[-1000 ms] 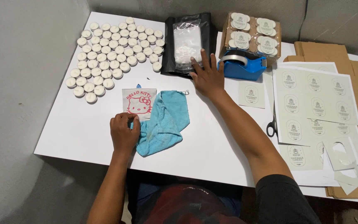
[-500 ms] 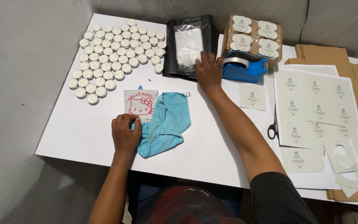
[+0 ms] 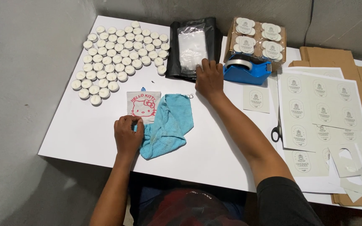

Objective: Cutting individual circular labels from a printed sheet with scissors and cleaning tealight candles with a cloth.

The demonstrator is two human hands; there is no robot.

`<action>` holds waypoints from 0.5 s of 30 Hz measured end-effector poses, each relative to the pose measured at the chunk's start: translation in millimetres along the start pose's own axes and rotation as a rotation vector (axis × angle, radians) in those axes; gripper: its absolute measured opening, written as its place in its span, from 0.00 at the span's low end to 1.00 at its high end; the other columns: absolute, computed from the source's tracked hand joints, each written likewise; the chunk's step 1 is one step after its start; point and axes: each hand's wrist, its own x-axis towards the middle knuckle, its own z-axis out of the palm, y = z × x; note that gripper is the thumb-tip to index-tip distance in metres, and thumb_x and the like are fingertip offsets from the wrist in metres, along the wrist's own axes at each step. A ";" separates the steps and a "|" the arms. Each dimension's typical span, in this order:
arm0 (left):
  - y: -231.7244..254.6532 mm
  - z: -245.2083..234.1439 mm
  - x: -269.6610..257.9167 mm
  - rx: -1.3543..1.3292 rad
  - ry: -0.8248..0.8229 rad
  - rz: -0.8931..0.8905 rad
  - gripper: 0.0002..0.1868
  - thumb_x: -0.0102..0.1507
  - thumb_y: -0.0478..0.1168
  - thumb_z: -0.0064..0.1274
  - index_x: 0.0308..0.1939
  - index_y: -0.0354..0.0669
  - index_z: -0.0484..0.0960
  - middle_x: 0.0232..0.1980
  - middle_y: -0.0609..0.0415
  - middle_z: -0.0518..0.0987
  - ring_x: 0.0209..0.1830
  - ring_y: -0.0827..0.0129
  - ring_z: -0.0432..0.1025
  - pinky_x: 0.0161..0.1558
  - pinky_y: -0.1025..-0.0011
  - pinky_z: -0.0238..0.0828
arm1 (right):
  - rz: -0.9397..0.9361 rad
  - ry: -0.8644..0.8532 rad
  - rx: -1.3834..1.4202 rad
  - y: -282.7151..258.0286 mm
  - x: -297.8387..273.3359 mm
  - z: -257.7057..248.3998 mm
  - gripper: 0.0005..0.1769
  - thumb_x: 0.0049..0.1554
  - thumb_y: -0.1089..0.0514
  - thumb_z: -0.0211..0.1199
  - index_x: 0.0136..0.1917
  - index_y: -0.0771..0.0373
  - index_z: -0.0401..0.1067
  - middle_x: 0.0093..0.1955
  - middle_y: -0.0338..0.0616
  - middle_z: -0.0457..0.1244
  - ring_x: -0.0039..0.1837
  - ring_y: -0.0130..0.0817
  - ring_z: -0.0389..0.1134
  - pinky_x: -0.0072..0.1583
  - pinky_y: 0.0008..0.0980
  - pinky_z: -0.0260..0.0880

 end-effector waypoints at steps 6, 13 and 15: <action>1.8 -0.8 1.3 -0.013 -0.008 -0.009 0.04 0.66 0.39 0.56 0.40 0.44 0.84 0.37 0.51 0.77 0.41 0.58 0.74 0.46 0.60 0.69 | 0.067 0.000 0.207 -50.3 20.6 7.7 0.07 0.45 0.56 0.68 0.38 0.57 0.75 0.41 0.39 0.57 0.42 0.40 0.60 0.43 0.39 0.55; -4.4 1.4 -1.4 -0.010 -0.026 -0.037 0.06 0.66 0.42 0.55 0.40 0.45 0.84 0.38 0.51 0.76 0.43 0.58 0.73 0.47 0.60 0.69 | 0.201 -0.426 0.294 -91.2 64.8 15.1 0.24 0.51 0.39 0.70 0.47 0.62 0.78 0.49 0.47 0.62 0.53 0.46 0.61 0.52 0.45 0.55; -5.2 2.5 -2.3 0.006 -0.027 -0.021 0.06 0.66 0.43 0.54 0.39 0.46 0.83 0.38 0.53 0.76 0.42 0.59 0.73 0.47 0.62 0.69 | 0.247 -0.493 0.305 -97.0 65.5 21.5 0.26 0.52 0.37 0.69 0.48 0.63 0.77 0.50 0.49 0.61 0.53 0.47 0.60 0.51 0.45 0.54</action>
